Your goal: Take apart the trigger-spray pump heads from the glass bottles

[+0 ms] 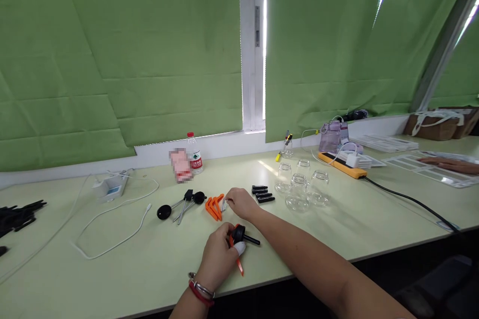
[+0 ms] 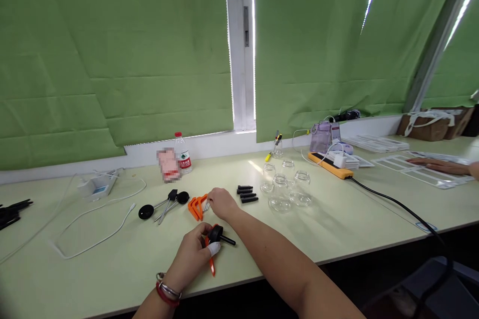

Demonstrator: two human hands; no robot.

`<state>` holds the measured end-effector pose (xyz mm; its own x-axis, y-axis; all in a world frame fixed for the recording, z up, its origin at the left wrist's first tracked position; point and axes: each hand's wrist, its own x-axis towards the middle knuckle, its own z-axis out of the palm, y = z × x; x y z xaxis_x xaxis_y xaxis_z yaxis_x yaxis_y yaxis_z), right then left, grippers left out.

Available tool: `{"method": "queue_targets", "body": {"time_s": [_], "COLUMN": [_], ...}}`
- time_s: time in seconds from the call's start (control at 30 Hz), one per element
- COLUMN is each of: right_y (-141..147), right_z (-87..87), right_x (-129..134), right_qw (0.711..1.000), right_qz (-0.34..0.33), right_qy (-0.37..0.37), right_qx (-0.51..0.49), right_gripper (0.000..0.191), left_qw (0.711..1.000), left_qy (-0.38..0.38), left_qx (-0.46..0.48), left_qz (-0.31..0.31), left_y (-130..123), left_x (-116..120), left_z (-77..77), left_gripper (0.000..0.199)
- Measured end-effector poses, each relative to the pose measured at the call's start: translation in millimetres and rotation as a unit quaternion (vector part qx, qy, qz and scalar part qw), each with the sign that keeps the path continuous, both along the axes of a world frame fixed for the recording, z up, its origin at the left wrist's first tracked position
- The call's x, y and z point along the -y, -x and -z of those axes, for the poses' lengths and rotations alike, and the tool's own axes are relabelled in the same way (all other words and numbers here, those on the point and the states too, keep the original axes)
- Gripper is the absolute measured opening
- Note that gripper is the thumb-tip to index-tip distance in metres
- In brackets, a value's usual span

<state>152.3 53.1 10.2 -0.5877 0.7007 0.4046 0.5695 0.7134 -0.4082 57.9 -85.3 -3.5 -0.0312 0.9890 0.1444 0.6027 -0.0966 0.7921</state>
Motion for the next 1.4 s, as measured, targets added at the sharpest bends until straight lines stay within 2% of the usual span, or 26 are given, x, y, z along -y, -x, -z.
{"method": "queue_targets", "body": {"time_s": [0.1, 0.2, 0.37, 0.47, 0.53, 0.6, 0.7, 0.77, 0.87, 1.0, 1.07, 1.17, 1.27, 1.33, 1.4], "right_y": [-2, -1, -6, -16, -26, -35, -46, -50, -48, -46, -48, -55, -59, -59, -58], "right_z": [11.0, 18.1, 12.5, 3.5, -1.1, -3.4, -2.7, -0.3, 3.5, 5.7, 6.8, 9.9, 12.4, 12.1, 10.5], "right_x": [-5, -9, -2, 13, 26, 39, 52, 55, 53, 41, 33, 22, 18, 20, 23], "right_qw": [0.996, 0.993, 0.998, 0.996, 0.975, 0.935, 0.874, 0.849, 0.83, 0.802, 0.784, 0.765, 0.76, 0.762, 0.764], "right_qz": [-0.02, -0.042, -0.045, -0.022, -0.023, -0.062, -0.108, -0.112, -0.098, -0.012, 0.025, 0.041, 0.031, 0.021, 0.014], "right_qy": [-0.022, -0.028, -0.009, 0.076, 0.21, 0.335, 0.458, 0.491, 0.503, 0.494, 0.47, 0.446, 0.453, 0.46, 0.467], "right_qx": [0.08, 0.109, 0.037, -0.029, -0.071, -0.096, -0.124, -0.161, -0.222, -0.336, -0.405, -0.463, -0.465, -0.455, -0.445], "right_gripper": [0.027, 0.025, 0.026, 0.02, 0.028, 0.034, 0.026, 0.025, 0.02, 0.018, 0.018, 0.02, 0.022, 0.022, 0.022], "left_qw": [1.0, 0.999, 0.998, 0.997, 0.995, 0.993, 0.992, 0.991, 0.989, 0.987, 0.99, 0.993, 0.984, 0.962, 0.957], "left_qy": [-0.005, -0.006, -0.022, -0.032, -0.033, -0.027, -0.021, -0.019, -0.004, 0.01, 0.013, 0.049, 0.037, 0.071, 0.082], "left_qx": [-0.009, -0.014, 0.005, 0.034, 0.055, 0.066, 0.075, 0.092, 0.135, 0.15, 0.132, 0.06, -0.092, -0.196, -0.213], "left_qz": [-0.011, -0.028, -0.058, -0.069, -0.078, -0.092, -0.101, -0.092, -0.065, -0.052, -0.051, -0.093, -0.149, -0.176, -0.177], "left_y": [-1, -1, 1, 2, 2, 2, 3, 4, 7, 18, 32, 58, 81, 90, 93], "left_x": [0, 0, -3, -5, -6, -6, -7, -9, -11, -10, -11, -22, -43, -60, -74], "left_z": [0.5, 1.2, 8.6, 10.5, 9.1, 7.4, 7.8, 9.8, 9.8, 0.1, -6.7, -17.7, -29.4, -35.5, -38.0], "left_gripper": [0.015, 0.014, 0.014, 0.015, 0.018, 0.019, 0.022, 0.024, 0.025, 0.02, 0.018, 0.015, 0.007, 0.01, 0.013]}}
